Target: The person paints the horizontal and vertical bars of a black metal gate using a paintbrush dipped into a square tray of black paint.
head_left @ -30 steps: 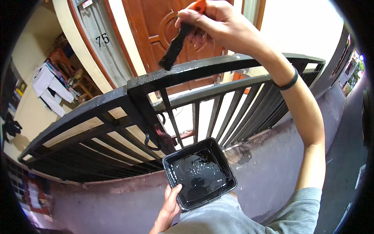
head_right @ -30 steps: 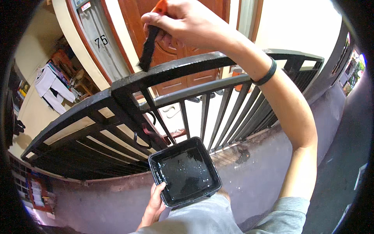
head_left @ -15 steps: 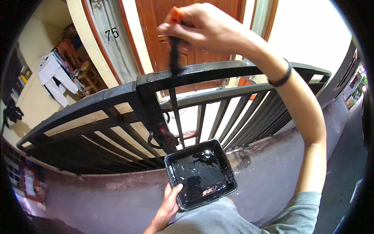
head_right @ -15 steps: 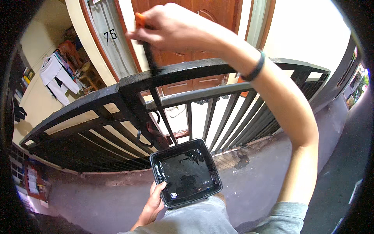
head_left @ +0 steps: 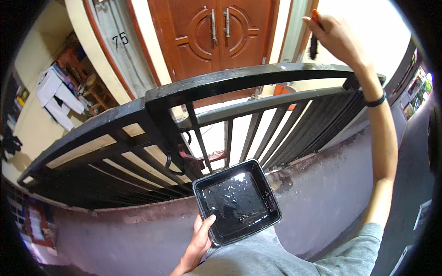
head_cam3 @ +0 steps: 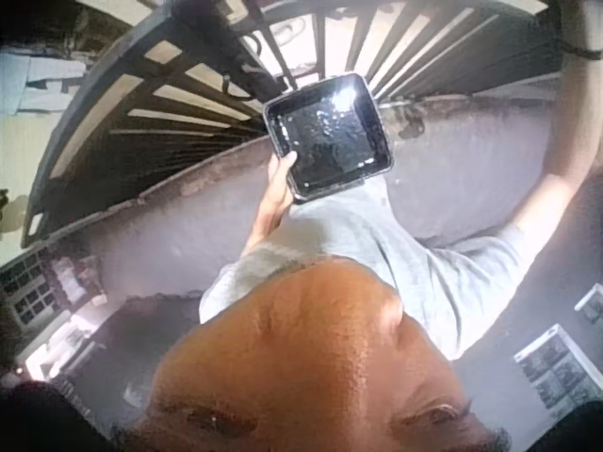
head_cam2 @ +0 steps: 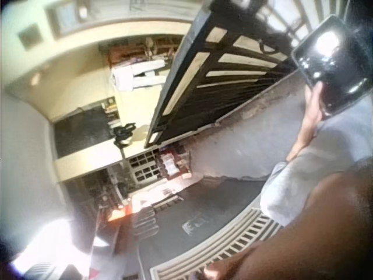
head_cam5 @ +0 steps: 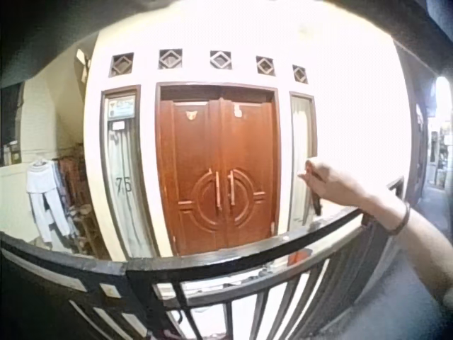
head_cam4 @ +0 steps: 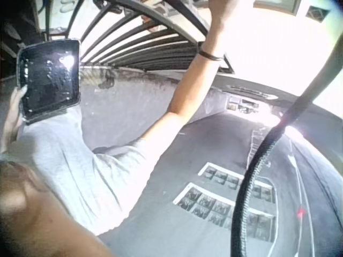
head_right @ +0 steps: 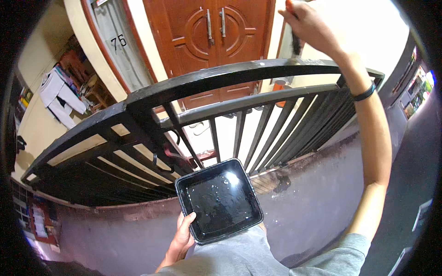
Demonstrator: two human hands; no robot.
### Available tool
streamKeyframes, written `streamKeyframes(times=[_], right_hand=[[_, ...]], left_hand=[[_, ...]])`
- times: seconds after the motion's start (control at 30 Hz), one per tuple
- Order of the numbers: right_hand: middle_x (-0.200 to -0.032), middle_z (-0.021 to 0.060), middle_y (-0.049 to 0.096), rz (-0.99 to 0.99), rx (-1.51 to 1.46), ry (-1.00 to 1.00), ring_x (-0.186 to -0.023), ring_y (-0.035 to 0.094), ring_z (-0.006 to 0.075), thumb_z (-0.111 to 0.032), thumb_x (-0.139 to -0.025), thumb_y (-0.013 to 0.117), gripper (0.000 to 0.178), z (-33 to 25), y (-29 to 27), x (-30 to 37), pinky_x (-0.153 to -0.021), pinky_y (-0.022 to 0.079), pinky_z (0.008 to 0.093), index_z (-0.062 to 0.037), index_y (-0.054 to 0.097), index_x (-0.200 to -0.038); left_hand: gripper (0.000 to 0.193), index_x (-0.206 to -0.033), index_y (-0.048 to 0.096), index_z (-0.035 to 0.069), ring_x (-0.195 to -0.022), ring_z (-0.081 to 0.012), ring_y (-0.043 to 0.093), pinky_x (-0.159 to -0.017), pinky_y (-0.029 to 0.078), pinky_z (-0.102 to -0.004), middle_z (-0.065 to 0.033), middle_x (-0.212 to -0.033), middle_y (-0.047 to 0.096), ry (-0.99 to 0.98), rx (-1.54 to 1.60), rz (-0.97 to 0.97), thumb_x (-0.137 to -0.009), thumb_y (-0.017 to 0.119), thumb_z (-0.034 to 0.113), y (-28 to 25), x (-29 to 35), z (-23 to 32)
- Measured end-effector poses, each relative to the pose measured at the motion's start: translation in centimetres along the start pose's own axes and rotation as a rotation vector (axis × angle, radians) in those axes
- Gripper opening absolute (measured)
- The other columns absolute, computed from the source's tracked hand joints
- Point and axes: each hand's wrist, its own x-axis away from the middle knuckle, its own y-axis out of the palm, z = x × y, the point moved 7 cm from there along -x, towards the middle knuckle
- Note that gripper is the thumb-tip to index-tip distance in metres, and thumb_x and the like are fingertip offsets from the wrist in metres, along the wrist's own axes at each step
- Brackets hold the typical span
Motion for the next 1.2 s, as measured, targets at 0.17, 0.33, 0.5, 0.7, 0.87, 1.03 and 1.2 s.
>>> streamKeyframes(times=[0.17,0.33,0.5,0.7,0.87,1.03,1.2], right_hand=[[-0.072,0.0020,0.068,0.039,-0.715,0.005,-0.062,0.065,0.0088,-0.038,-0.110,0.058,0.038,-8.8,-0.9,3.3,-0.054,0.050,0.0231,-0.0037,0.073,-0.106],[-0.068,0.0073,0.068,0.071,-0.698,0.309,-0.063,0.066,0.0135,-0.034,-0.110,0.055,0.041,-4.4,-1.5,5.3,-0.057,0.053,0.0297,0.0013,0.069,-0.097],[-0.078,0.0019,0.069,0.336,-0.462,0.347,-0.063,0.062,0.0052,-0.039,-0.111,0.056,0.040,3.5,-3.8,11.6,-0.053,0.046,0.0213,-0.0031,0.072,-0.113],[-0.087,0.0047,0.072,0.313,-0.813,0.476,-0.064,0.063,0.0067,-0.026,-0.112,0.054,0.032,-3.2,-5.7,24.5,-0.056,0.048,0.0206,0.0005,0.072,-0.109],[-0.086,0.0086,0.073,0.059,-0.819,0.596,-0.064,0.066,0.0104,-0.011,-0.105,0.063,0.020,-5.8,-2.1,31.5,-0.057,0.050,0.0247,0.0047,0.073,-0.097],[-0.078,0.0089,0.068,-0.107,-0.519,0.393,-0.059,0.065,0.0232,-0.004,-0.096,0.071,0.007,-5.4,0.0,33.8,-0.057,0.050,0.0320,-0.0009,0.068,-0.091],[-0.079,0.0108,0.068,-0.154,-0.475,0.350,-0.062,0.066,0.0266,-0.001,-0.096,0.067,0.003,-4.7,1.7,34.7,-0.060,0.052,0.0342,-0.0020,0.067,-0.094]], left_hand=[[0.057,-0.147,0.046,0.000,-0.123,-0.0231,0.063,-0.106,0.053,-0.0402,-0.0125,-0.137,0.061,0.028,-0.088,-0.041,-0.098,0.068,0.019,2.0,-1.8,0.4],[0.058,-0.152,0.043,0.001,-0.131,-0.0214,0.057,-0.114,0.045,-0.0388,-0.0114,-0.144,0.058,0.002,-0.104,-0.119,-0.099,0.064,0.011,5.0,-3.8,0.4],[0.058,-0.151,0.044,0.000,-0.131,-0.0212,0.057,-0.114,0.045,-0.0385,-0.0115,-0.143,0.059,0.020,-0.164,-0.136,-0.099,0.065,0.014,7.1,-5.1,-0.1],[0.059,-0.152,0.043,0.001,-0.134,-0.0209,0.055,-0.117,0.041,-0.0388,-0.0110,-0.145,0.058,-0.033,-0.163,-0.192,-0.099,0.066,0.012,10.9,-7.4,-2.1],[0.057,-0.145,0.046,-0.002,-0.123,-0.0218,0.064,-0.107,0.053,-0.0387,-0.0131,-0.134,0.063,-0.079,-0.226,-0.204,-0.098,0.069,0.021,14.6,-9.8,-4.8],[0.055,-0.144,0.047,-0.002,-0.117,-0.0217,0.066,-0.104,0.055,-0.0382,-0.0132,-0.132,0.065,-0.084,-0.216,-0.241,-0.098,0.068,0.020,17.3,-12.0,-7.2],[0.065,-0.152,0.039,-0.001,-0.132,-0.0194,0.054,-0.115,0.042,-0.0379,-0.0118,-0.142,0.057,-0.193,-0.203,-0.283,-0.098,0.071,0.017,17.4,-13.2,-9.4]])
